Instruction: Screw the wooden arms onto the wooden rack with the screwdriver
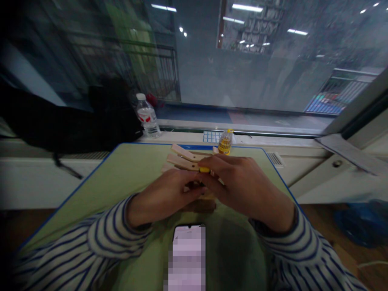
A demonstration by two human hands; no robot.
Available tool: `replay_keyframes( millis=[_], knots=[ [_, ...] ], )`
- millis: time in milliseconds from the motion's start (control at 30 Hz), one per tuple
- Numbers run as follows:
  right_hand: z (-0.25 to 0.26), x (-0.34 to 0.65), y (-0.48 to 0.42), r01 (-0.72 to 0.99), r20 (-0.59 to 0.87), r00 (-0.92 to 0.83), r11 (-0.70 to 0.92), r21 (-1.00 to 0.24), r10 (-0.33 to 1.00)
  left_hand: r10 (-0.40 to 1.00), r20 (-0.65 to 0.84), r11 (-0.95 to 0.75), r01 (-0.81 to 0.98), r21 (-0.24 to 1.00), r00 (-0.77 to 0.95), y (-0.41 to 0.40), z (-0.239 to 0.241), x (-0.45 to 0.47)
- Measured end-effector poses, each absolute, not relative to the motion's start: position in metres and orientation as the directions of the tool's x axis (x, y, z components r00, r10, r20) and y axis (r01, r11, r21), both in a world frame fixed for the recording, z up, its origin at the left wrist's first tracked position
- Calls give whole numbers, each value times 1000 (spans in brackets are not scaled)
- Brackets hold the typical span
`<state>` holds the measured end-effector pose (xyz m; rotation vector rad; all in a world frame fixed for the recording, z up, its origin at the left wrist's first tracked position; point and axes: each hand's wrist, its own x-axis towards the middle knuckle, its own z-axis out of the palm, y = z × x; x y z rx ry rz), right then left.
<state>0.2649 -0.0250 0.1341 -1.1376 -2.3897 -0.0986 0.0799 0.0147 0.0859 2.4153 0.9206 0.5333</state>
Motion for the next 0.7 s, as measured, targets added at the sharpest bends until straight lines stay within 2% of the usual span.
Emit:
replay_keyframes(
  millis=[267,433,700],
  knots=[
    [132,267,-24,749,468,-534,650,-125,705,736,171,-599,511,617,655,16,85,79],
    [134,266,-25,721,473,-538,671,-170,698,743,164,-580,502,641,649,18,81,78],
    [133,269,-27,703,468,-568,695,-152,677,718,183,-618,493,612,672,17,86,77]
  ],
)
